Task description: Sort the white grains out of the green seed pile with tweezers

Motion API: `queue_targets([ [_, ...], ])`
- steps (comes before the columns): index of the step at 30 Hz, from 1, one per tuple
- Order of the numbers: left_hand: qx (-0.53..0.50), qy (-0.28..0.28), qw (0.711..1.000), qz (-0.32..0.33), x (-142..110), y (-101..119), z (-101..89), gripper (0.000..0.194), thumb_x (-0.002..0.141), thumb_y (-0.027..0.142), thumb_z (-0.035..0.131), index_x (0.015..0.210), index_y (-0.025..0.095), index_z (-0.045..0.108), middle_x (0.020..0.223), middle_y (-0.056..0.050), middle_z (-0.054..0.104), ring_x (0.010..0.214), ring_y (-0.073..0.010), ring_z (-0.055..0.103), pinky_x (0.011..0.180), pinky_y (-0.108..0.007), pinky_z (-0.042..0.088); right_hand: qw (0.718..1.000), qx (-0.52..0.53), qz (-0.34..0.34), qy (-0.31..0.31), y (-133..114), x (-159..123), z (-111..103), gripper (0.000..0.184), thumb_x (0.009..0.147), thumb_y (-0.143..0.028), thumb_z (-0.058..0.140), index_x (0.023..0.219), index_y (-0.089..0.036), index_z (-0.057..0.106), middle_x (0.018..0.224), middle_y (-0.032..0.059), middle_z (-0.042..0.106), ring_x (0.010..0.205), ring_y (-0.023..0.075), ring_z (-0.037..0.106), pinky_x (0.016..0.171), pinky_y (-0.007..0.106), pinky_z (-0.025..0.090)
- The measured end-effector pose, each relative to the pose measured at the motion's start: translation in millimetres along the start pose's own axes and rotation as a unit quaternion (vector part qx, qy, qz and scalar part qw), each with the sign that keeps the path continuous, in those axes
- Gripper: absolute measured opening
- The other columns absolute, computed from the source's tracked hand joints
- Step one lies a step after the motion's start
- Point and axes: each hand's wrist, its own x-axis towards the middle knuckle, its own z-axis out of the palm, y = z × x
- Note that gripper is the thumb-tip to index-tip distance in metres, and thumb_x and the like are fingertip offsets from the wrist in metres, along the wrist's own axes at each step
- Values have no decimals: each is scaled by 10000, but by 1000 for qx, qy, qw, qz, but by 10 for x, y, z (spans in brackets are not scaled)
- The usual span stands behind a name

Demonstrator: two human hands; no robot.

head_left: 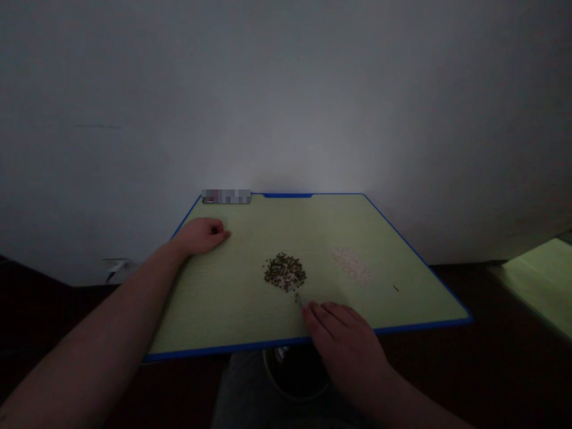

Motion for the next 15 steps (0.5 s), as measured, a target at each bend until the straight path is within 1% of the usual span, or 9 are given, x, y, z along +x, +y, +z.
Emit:
queue_targets([
  [4,2,1,1000,4,0,14,-12,386,782,548,454,636,204,552,623,-30,594,607,-163,519,581,-294,349,1000,3,6,-3,-29,48,16,368,750,-48,583,1102,-99,675,1033,103,749,879,229,668,771,346,525],
  [7,6,-1,1000,0,3,6,-8,394,787,557,446,636,206,539,623,-28,585,609,-163,519,583,-294,346,1000,-8,23,-13,11,39,26,378,743,-32,582,1101,-109,676,1031,103,750,886,228,669,777,345,525],
  [10,2,-5,1000,-1,7,-17,9,399,791,566,439,635,208,524,614,-23,571,597,-158,509,576,-291,336,998,-27,39,-28,104,-8,47,408,731,-16,572,1113,-117,673,1036,102,750,896,228,672,782,348,529],
  [15,-4,-4,1000,3,2,-33,16,399,789,567,443,631,209,519,598,-17,558,588,-156,497,570,-292,324,996,-66,61,-27,293,-81,66,416,733,15,542,1107,-106,678,1042,116,747,912,232,675,795,358,536],
])
